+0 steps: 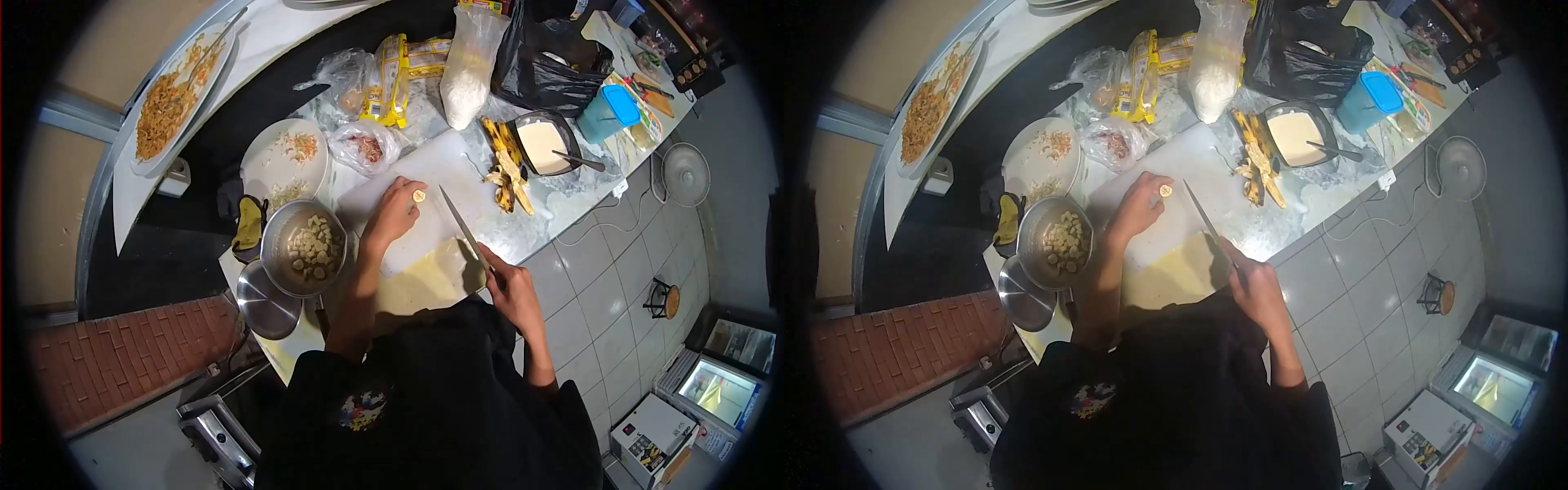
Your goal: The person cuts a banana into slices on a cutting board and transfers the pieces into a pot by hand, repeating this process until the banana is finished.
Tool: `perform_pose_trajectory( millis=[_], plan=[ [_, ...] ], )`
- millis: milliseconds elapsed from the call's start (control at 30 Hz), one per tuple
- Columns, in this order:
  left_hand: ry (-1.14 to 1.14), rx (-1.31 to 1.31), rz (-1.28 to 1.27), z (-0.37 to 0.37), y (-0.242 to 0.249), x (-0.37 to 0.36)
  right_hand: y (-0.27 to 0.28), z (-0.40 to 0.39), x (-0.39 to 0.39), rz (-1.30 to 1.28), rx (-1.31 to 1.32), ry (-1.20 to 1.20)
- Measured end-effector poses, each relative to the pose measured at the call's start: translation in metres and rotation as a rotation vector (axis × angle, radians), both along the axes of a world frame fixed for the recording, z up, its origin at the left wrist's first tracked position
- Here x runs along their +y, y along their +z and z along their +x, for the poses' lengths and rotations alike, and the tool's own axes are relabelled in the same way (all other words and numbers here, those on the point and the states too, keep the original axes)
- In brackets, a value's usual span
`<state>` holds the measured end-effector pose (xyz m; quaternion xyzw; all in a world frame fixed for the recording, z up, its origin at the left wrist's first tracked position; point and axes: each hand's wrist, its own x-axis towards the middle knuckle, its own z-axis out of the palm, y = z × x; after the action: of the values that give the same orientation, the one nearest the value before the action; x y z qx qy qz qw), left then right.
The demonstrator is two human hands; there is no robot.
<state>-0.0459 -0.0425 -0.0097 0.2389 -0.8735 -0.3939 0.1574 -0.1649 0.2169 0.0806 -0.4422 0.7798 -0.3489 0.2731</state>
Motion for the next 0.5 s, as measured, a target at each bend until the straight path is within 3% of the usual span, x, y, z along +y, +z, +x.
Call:
perform_pose_trajectory(
  millis=[200,500],
  plan=[
    [0.056,-0.023,0.033,0.004,0.001,0.005,-0.012,0.014,-0.009,-0.033,-0.071,-0.032],
    [0.189,0.024,0.063,0.007,-0.005,0.023,-0.033,0.036,-0.024,0.016,0.075,0.053]
  ],
)
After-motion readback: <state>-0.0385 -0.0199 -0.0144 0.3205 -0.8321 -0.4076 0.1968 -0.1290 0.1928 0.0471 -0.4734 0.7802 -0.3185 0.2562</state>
